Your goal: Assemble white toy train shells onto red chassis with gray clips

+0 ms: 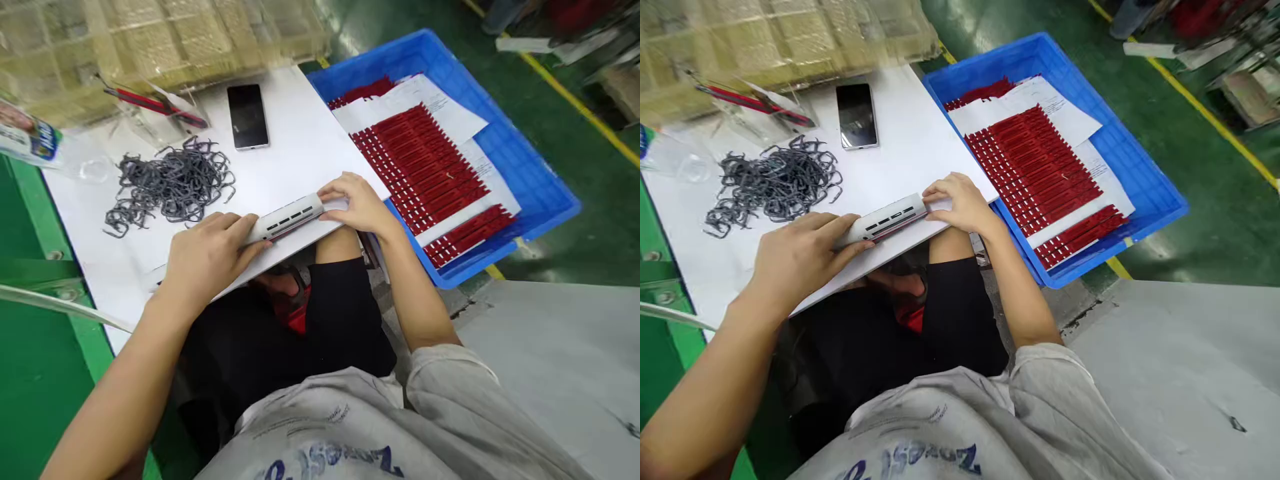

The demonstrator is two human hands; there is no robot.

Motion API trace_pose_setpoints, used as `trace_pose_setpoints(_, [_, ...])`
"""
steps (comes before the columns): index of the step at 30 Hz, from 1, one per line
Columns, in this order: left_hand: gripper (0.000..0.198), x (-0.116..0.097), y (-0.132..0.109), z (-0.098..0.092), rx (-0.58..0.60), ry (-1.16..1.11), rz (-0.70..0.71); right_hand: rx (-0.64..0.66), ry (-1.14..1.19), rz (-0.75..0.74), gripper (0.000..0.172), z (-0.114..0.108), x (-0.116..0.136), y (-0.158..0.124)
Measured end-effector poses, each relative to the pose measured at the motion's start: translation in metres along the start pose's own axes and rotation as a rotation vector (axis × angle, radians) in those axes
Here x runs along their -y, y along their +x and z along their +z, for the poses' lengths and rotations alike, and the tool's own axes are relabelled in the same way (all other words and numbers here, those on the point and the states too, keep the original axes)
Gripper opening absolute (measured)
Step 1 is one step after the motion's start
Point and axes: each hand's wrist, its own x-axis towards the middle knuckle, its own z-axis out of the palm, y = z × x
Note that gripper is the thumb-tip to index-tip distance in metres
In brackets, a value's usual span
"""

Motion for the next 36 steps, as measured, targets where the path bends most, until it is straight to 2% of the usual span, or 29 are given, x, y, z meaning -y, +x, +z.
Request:
trace_pose_setpoints(6, [0.054, -0.001, 0.004, 0.016, 0.005, -0.035, 0.02, 0.009, 0.036, 0.044, 0.042, -0.002, 0.0, -0.002])
trace_pose_setpoints(8, [0.055, 0.0, 0.005, 0.021, -0.013, -0.06, 0.037, 0.004, 0.068, 0.052, 0.051, -0.005, -0.001, -0.005])
trace_pose_setpoints(11, [0.055, 0.0, 0.005, 0.025, -0.051, -0.071, 0.047, 0.035, 0.116, 0.027, 0.073, -0.012, 0.0, -0.01])
trace_pose_setpoints(13, [0.054, -0.004, 0.004, 0.028, -0.067, -0.055, 0.054, 0.078, 0.104, -0.003, 0.079, -0.015, 0.001, -0.012])
trace_pose_setpoints(18, [0.049, -0.013, 0.01, 0.027, 0.017, -0.024, 0.042, 0.11, -0.027, -0.071, 0.07, 0.004, 0.013, -0.002])
trace_pose_setpoints(22, [0.053, 0.001, 0.007, 0.012, 0.137, -0.177, 0.016, 0.057, 0.048, -0.1, 0.064, 0.015, 0.036, -0.001])
trace_pose_setpoints(24, [0.07, 0.014, -0.014, 0.002, 0.211, -0.416, 0.055, -0.003, 0.171, -0.028, 0.058, 0.007, 0.051, -0.018])
trace_pose_setpoints(26, [0.087, 0.024, -0.049, -0.006, 0.216, -0.669, 0.124, -0.121, 0.282, 0.107, 0.05, -0.006, 0.063, -0.044])
trace_pose_setpoints(28, [0.086, 0.026, -0.092, -0.009, 0.12, -0.818, 0.158, -0.257, 0.374, 0.26, 0.047, -0.015, 0.073, -0.074])
trace_pose_setpoints(30, [0.077, 0.02, -0.134, -0.005, 0.003, -0.864, 0.149, -0.325, 0.475, 0.422, 0.049, -0.015, 0.08, -0.099])
trace_pose_setpoints(33, [0.073, 0.004, -0.179, 0.008, -0.123, -0.871, 0.116, -0.266, 0.6, 0.607, 0.052, -0.004, 0.093, -0.123])
trace_pose_setpoints(36, [0.073, -0.007, -0.203, 0.019, -0.182, -0.911, 0.068, -0.175, 0.622, 0.624, 0.054, 0.007, 0.11, -0.13])
